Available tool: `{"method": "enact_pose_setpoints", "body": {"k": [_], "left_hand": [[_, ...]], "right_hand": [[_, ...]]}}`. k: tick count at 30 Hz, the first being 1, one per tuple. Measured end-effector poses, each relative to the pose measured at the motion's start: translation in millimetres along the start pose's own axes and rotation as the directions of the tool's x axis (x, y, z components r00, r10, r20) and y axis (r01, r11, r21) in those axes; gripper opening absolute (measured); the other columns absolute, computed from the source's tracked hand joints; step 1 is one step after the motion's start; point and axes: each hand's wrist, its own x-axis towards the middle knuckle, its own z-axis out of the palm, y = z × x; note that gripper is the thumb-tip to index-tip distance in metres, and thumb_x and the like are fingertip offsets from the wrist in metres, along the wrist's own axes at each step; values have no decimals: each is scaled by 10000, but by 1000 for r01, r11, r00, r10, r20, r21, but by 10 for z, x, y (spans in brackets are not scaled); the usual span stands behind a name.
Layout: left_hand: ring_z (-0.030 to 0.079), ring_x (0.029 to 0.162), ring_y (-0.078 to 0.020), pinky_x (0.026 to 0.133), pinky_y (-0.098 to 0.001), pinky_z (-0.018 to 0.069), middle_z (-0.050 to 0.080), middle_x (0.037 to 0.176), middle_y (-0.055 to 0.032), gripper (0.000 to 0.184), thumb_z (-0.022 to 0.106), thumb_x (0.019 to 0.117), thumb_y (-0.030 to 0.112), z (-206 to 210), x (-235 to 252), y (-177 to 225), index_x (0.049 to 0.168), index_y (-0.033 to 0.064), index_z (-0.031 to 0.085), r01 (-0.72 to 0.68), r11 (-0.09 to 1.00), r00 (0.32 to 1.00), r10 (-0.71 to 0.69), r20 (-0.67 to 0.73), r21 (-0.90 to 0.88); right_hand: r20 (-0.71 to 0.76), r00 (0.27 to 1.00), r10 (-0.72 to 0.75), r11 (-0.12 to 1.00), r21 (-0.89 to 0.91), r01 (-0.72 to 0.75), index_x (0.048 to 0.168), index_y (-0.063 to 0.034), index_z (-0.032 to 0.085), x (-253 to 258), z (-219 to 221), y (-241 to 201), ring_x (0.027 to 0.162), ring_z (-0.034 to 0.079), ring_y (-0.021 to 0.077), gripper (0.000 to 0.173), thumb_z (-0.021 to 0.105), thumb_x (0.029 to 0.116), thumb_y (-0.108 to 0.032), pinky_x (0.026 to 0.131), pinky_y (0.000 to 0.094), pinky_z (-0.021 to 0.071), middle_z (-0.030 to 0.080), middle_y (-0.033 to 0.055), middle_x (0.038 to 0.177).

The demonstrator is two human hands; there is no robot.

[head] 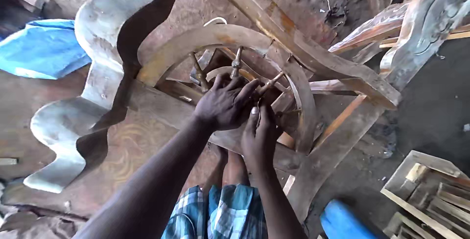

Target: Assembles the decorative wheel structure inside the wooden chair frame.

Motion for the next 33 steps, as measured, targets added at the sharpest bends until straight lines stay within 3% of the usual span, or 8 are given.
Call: {"method": "enact_pose_setpoints", "body": {"k": [3,6,10,14,23,27,30,33], "left_hand": [[546,1353,-266,1152,-541,325,702,1287,-58,465,403,1026,394,30,-10,-21,1364,155,615,17,999,1000,-16,-19,34],[561,1330,-251,1134,-541,342,711,1250,-36,406,381,1033,359,18,19,-20,1237,174,679,8,999,1000,-7,-14,43],[594,1289,-219,1136,-518,356,731,1196,-12,367,417,1047,355,49,-9,-41,1226,185,690,-10,1000,999,11,-40,26],[587,1293,-219,1143,-525,340,729,1185,-12,380,386,1052,341,30,5,-45,1215,179,689,-11,1000,1000,11,-22,3],[593,1296,-202,1155,-531,340,736,1187,14,373,383,1058,361,23,48,-80,1194,195,688,-13,999,1000,12,-13,-37],[604,1270,-193,1154,-517,346,735,1172,16,382,375,1058,341,40,6,-83,1218,193,689,-11,998,1000,12,7,-55],[605,1268,-195,1156,-522,348,737,1166,15,380,386,1056,347,20,53,-105,1224,192,689,-8,999,1000,8,-1,-43],[619,1262,-196,1148,-531,363,741,1156,18,361,389,1057,359,36,40,-92,1198,197,679,-10,1000,1000,10,-4,-22]], "right_hand": [[121,984,129,986,94,-141,1379,-95,624,232,-124,-81,1364,519,275,472,326,1114,-347,1210,620,197,651,115,1351],[203,958,202,966,120,-229,1251,-81,680,515,-188,-133,1198,611,289,507,321,1114,-412,1033,604,415,689,139,1195],[296,941,162,958,182,-222,1494,-93,532,356,-323,-25,1418,456,294,483,422,1052,-257,1189,647,207,546,140,1490],[303,906,295,921,163,-354,1340,-49,609,627,-221,-124,1283,531,349,374,458,1041,-216,1041,611,400,589,211,1349],[387,847,363,864,200,-462,1454,-130,548,611,-363,-154,1126,604,340,475,504,1002,-271,846,587,501,612,190,1314],[389,834,390,858,175,-483,1418,-96,567,641,-246,-158,1326,498,368,431,529,1020,-258,1035,629,415,486,214,1485],[374,842,390,857,187,-480,1229,-105,669,721,-277,-134,954,600,288,316,585,950,-227,746,533,482,636,155,1097],[421,827,372,853,196,-484,1412,-162,604,586,-422,-146,830,601,256,487,574,930,-222,653,492,479,655,130,1004]]}}
